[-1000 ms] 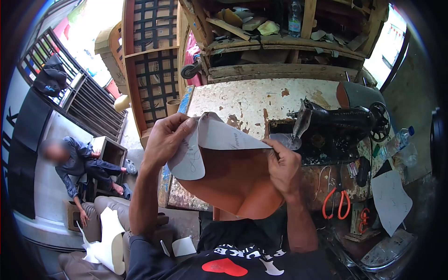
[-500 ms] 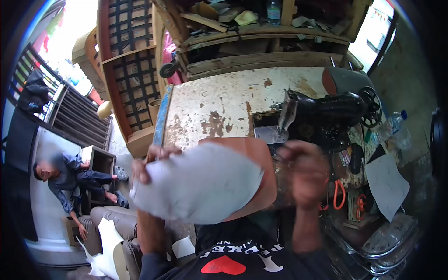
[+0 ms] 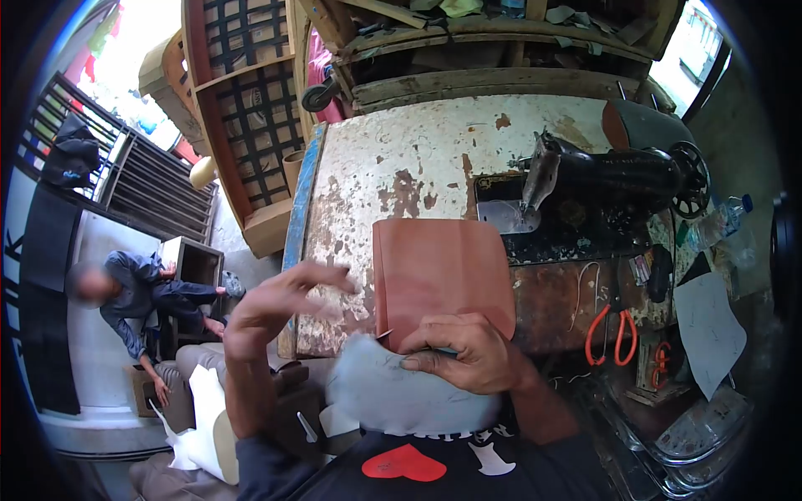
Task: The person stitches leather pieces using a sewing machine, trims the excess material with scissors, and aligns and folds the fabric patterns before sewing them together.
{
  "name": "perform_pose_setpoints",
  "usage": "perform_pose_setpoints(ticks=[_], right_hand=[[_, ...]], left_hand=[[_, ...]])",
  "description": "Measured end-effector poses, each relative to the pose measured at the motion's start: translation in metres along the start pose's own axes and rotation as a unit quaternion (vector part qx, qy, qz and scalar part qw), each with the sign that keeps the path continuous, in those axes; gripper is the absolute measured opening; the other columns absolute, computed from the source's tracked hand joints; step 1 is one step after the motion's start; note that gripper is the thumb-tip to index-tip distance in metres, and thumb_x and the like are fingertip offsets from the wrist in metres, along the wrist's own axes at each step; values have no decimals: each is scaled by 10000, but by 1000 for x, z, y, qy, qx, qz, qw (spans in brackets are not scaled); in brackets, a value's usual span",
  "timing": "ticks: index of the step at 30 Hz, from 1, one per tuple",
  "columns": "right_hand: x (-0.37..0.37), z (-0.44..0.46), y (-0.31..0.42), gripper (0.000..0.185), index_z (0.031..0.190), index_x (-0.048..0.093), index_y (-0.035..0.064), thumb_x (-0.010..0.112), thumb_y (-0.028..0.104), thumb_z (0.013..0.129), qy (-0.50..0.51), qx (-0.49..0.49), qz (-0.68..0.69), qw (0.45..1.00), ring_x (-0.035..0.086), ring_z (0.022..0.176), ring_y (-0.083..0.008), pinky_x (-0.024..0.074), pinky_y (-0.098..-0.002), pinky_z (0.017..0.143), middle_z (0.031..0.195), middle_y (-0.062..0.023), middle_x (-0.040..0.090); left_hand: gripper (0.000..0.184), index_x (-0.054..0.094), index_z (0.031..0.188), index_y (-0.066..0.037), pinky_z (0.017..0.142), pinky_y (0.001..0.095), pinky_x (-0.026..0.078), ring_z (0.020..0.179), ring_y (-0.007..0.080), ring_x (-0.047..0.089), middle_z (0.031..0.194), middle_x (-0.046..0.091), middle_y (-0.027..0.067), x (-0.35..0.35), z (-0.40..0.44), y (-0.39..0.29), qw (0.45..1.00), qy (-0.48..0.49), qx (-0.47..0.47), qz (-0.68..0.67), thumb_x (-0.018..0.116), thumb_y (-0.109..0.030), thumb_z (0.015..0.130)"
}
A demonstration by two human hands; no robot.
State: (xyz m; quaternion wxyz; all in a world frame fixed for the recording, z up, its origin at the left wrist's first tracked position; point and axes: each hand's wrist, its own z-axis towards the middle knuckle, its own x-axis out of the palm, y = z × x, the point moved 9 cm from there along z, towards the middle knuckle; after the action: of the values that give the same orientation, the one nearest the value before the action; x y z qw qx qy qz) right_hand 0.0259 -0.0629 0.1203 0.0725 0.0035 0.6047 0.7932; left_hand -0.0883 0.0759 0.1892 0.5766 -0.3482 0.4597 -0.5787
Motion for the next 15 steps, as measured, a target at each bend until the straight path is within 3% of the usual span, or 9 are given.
perform_pose_setpoints(ticks=[2,3,4,6,7,9,10,13,15], right_hand=[[6,-1,5,210,1086,756,0,781,168,962,22,-10,-41,999,743,910,-297,571,-365,792,997,-153,750],[0,0,8,222,1087,757,2,791,175,952,-5,-28,-56,998,743,914,-296,570,-368,791,999,-150,751],[-5,-1,11,234,1089,758,4,801,181,942,-34,-46,-69,996,742,918,-294,569,-371,789,1002,-146,753],[-15,-8,15,253,1098,762,11,819,188,927,-27,-29,-80,996,758,919,-279,579,-369,789,1023,-153,768],[-19,-14,6,260,1099,763,11,826,189,920,-40,12,-60,997,764,903,-267,584,-363,782,1020,-149,775],[-29,-26,-11,286,1107,761,5,844,189,904,-47,73,-49,995,765,855,-184,588,-322,749,1001,-132,795],[-31,-32,-14,286,1107,761,5,844,189,904,-48,75,-46,995,765,855,-184,588,-322,749,1001,-132,795],[-30,-48,-43,238,1112,750,3,811,171,955,-76,150,52,984,686,849,-45,542,-256,718,955,-71,785],[-30,-54,-50,209,1109,743,6,787,165,980,-121,151,114,974,668,843,-38,532,-248,722,941,-39,764]], left_hand=[[952,467,1552,5,1116,549,459,1210,369,652,1408,612,242,21,28,11,976,90,-103,171,766,-625,905],[989,456,1572,-17,1009,454,533,1149,331,690,1408,623,222,39,29,26,956,145,-185,173,878,-516,829],[976,455,1574,-60,894,406,575,1054,299,723,1311,687,178,47,32,36,938,149,-231,212,920,-435,802],[714,633,1405,-56,865,390,582,896,289,746,1118,761,123,42,30,45,870,155,-404,235,915,-360,825],[714,633,1405,-56,865,390,582,896,289,746,1118,761,123,40,27,47,869,159,-405,235,915,-360,825],[396,765,1132,-40,836,377,582,794,270,744,951,777,96,21,24,49,892,113,-351,260,900,-287,853],[259,782,1002,-39,772,365,599,828,260,762,873,776,125,16,28,44,922,92,-273,259,855,-267,904],[268,774,1028,-37,699,350,567,762,203,732,833,760,98,14,35,41,962,124,-167,176,869,-248,893],[265,767,1008,-26,663,337,518,715,152,672,781,723,74,6,39,55,940,112,-287,148,851,-261,916]])
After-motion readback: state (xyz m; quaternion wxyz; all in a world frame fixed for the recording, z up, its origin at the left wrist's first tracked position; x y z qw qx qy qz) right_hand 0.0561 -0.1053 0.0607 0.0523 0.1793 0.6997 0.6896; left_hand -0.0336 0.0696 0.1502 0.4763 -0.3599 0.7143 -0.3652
